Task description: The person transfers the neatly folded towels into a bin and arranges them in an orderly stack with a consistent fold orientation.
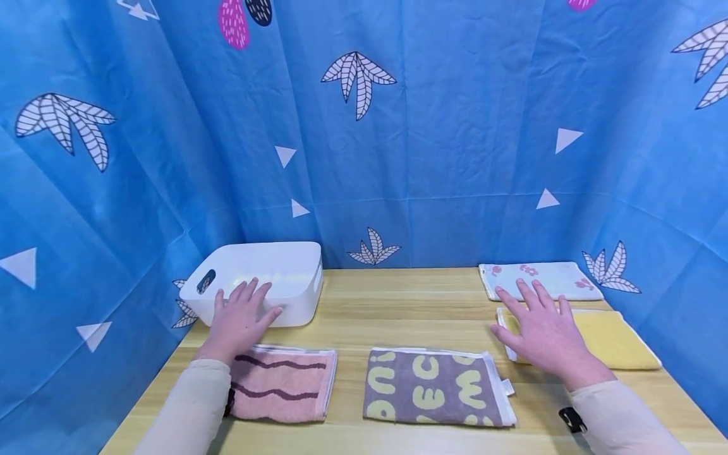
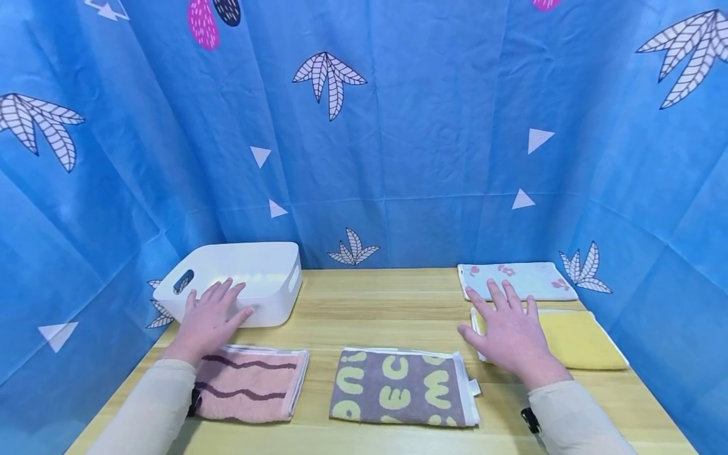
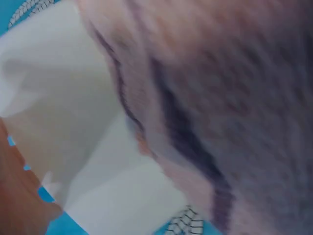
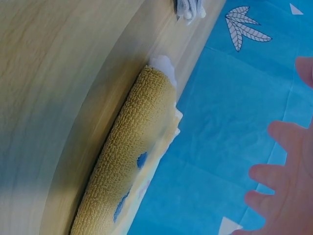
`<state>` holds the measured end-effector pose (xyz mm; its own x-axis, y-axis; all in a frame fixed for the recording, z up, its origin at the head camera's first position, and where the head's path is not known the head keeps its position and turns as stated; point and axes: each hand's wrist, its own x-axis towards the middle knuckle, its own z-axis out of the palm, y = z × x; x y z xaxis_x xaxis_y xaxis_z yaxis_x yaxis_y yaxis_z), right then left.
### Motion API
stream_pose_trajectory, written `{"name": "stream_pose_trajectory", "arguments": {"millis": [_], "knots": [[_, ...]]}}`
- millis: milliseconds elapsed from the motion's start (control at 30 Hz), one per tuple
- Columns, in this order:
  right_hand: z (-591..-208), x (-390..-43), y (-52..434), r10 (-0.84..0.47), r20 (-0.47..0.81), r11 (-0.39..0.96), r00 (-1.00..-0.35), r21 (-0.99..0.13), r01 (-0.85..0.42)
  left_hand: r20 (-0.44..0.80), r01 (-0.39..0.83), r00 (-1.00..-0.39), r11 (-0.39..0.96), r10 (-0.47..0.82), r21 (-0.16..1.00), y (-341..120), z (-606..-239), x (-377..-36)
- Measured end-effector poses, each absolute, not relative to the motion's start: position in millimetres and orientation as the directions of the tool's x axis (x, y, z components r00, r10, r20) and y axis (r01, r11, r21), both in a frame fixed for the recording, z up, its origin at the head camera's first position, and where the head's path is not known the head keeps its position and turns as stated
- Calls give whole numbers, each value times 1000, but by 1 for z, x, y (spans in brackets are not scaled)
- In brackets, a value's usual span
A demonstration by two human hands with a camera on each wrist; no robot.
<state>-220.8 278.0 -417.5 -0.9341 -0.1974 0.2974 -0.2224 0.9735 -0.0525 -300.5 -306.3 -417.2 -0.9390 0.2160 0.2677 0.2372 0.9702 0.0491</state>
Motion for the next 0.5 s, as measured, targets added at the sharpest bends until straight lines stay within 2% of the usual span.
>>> {"name": "stream_pose_trajectory", "arguments": {"millis": [267,500], "knots": [[-418,-220,278,-190,282,974,-940,-66,-216,322,192,-933,979,160,69,-330,-421,-301],[-418,-218,278,-185,276,974,-943,-79,-214,299,167,-946,979,127,114,-339,-419,-302]]}}
